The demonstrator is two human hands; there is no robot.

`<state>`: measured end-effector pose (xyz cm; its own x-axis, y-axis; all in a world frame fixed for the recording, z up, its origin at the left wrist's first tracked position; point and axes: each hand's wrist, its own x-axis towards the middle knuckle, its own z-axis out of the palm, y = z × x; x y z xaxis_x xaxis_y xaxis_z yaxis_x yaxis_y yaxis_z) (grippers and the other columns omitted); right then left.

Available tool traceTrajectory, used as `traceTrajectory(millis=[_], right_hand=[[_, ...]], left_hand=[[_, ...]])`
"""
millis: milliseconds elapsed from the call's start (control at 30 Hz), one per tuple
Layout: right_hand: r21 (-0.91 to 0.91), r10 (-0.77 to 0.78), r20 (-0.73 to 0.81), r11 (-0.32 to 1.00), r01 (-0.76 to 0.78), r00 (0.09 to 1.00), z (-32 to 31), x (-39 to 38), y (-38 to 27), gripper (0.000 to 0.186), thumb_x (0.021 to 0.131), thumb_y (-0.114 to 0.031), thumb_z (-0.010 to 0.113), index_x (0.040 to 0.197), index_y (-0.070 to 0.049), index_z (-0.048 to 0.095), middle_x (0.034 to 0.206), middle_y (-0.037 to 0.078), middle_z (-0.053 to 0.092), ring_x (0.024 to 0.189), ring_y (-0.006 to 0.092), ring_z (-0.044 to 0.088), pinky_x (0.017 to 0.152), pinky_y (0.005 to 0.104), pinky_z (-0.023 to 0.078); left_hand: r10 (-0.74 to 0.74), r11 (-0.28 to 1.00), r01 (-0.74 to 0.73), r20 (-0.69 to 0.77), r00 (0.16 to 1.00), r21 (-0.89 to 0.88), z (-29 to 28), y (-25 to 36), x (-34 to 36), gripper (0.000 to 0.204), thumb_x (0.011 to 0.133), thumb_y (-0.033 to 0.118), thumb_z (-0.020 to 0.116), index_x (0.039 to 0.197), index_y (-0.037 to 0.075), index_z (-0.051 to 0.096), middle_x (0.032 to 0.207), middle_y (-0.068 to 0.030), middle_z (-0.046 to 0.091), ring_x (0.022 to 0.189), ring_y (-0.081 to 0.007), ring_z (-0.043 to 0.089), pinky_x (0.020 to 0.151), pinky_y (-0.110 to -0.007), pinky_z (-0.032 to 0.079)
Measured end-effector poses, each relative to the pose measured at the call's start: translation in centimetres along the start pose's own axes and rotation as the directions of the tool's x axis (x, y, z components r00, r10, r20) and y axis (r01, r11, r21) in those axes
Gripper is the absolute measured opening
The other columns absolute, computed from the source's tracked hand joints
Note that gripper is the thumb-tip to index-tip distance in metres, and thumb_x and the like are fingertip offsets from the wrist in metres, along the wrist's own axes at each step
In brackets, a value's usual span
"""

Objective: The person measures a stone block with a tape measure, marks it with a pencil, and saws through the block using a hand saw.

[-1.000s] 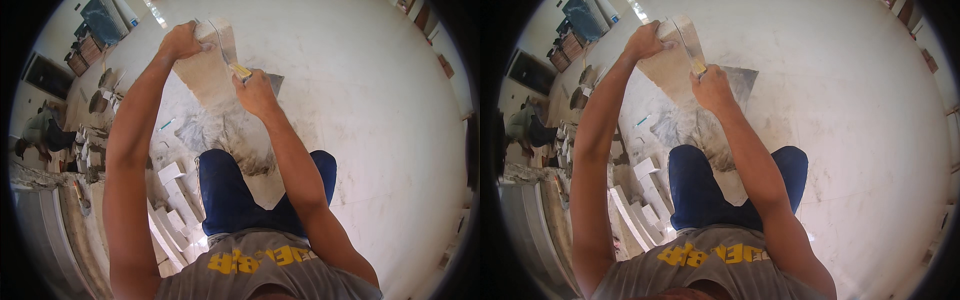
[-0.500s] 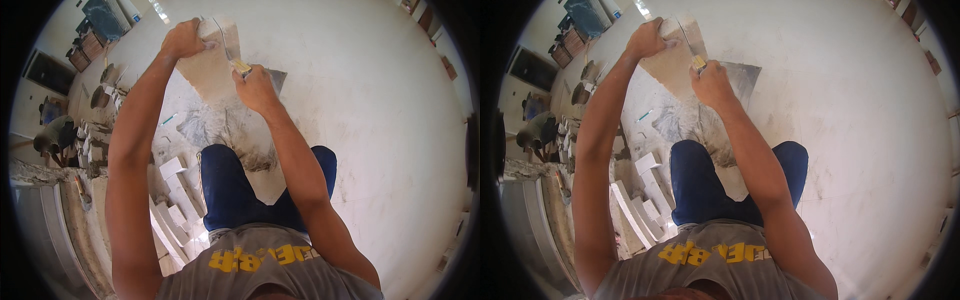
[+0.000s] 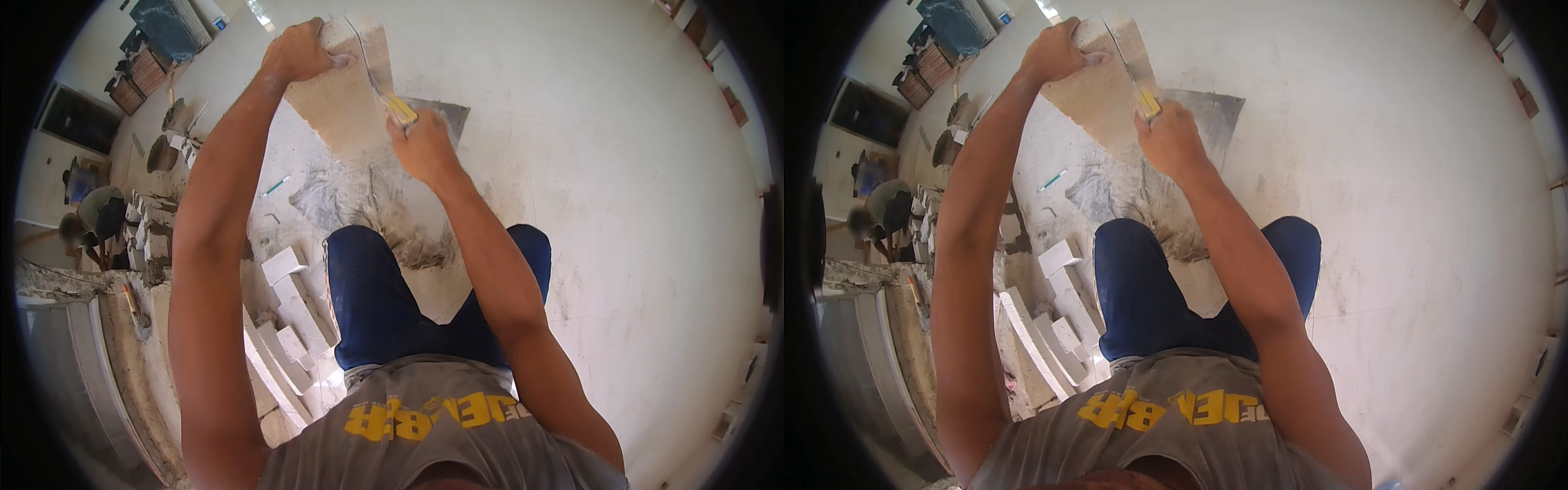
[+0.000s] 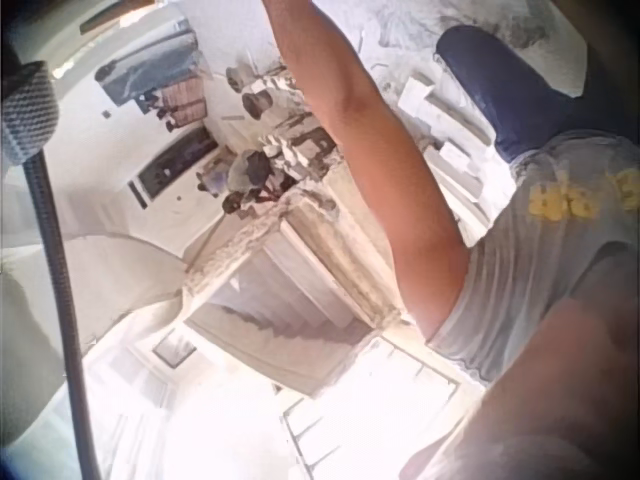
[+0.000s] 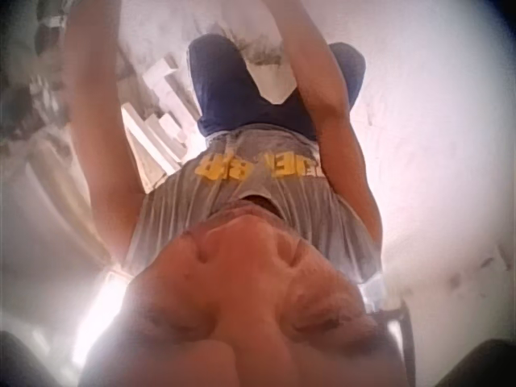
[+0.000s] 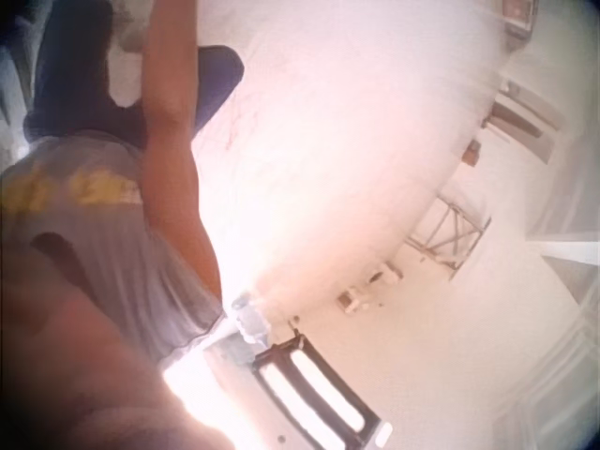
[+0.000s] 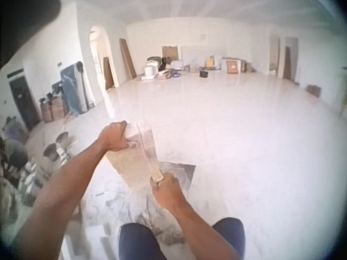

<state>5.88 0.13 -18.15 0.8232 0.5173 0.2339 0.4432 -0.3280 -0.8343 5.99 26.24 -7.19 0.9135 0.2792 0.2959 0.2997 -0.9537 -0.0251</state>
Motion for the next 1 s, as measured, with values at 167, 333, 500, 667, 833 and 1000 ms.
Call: traceTrajectory(millis=[167,333,500,667,833,1000], right_hand=[[0.201,-0.079,-0.077,0.975,0.093,0.994,-5.3,-16.6,1.5,0.037,0.104,-0.025,0.064,0.122,0.007,0.067,0.100,0.029,0.073,0.095,0.0509,0.071,0.085,0.0569,0.056],[0.022,0.044,0.035,0.999,-0.045,0.998,-2.3,-5.6,3.6,0.049,0.102,-0.032,0.066,0.124,0.012,0.065,0.107,0.033,0.072,0.107,0.0521,0.069,0.094,0.0563,0.055],[0.120,0.102,0.049,0.987,-0.108,0.994,-0.3,-0.8,-1.1,0.058,0.101,-0.043,0.067,0.110,0.015,0.066,0.108,0.039,0.070,0.111,0.0557,0.066,0.097,0.0538,0.052],[0.309,0.094,0.026,0.946,-0.097,0.995,0.0,-0.7,-1.3,0.049,0.101,-0.037,0.067,0.112,0.011,0.067,0.106,0.036,0.071,0.108,0.0508,0.069,0.096,0.0518,0.052],[0.169,0.014,0.031,0.986,-0.019,0.999,-0.4,-6.1,0.8,0.041,0.101,-0.023,0.066,0.128,0.008,0.065,0.106,0.032,0.072,0.097,0.0483,0.072,0.090,0.0474,0.056],[0.197,-0.029,-0.003,0.980,0.030,1.000,-5.3,-18.7,3.6,0.037,0.100,-0.009,0.060,0.134,0.004,0.064,0.108,0.029,0.072,0.097,0.0462,0.073,0.088,0.0463,0.058]], left_hand=[[0.032,0.999,-0.031,-0.039,0.999,0.026,0.1,-1.1,0.9,0.098,0.067,0.062,0.091,0.136,-0.004,0.066,0.117,-0.0276,0.076,0.111,-0.0413,0.074,0.098,-0.049,0.058],[0.000,1.000,0.001,0.072,0.997,-0.012,-1.0,2.7,1.0,0.095,0.067,0.060,0.092,0.135,-0.001,0.067,0.120,-0.0244,0.076,0.114,-0.0396,0.073,0.100,-0.049,0.057],[0.001,1.000,-0.001,0.010,1.000,-0.009,-0.6,0.0,-0.5,0.095,0.068,0.061,0.091,0.136,0.000,0.066,0.120,-0.0233,0.076,0.114,-0.0404,0.073,0.098,-0.049,0.057],[-0.020,1.000,0.020,0.026,0.999,0.015,-0.9,1.4,-0.2,0.095,0.068,0.062,0.089,0.137,0.001,0.066,0.121,-0.0218,0.076,0.114,-0.0382,0.073,0.098,-0.049,0.057],[-0.028,0.999,0.029,-0.032,0.999,0.040,0.6,-1.6,1.5,0.095,0.068,0.061,0.089,0.139,0.003,0.066,0.122,-0.0205,0.077,0.114,-0.0363,0.074,0.100,-0.049,0.057],[-0.039,0.999,0.040,0.006,0.999,-0.019,0.4,-0.5,2.9,0.101,0.063,0.062,0.093,0.138,-0.001,0.067,0.122,-0.0229,0.076,0.114,-0.0383,0.074,0.100,-0.049,0.058]])
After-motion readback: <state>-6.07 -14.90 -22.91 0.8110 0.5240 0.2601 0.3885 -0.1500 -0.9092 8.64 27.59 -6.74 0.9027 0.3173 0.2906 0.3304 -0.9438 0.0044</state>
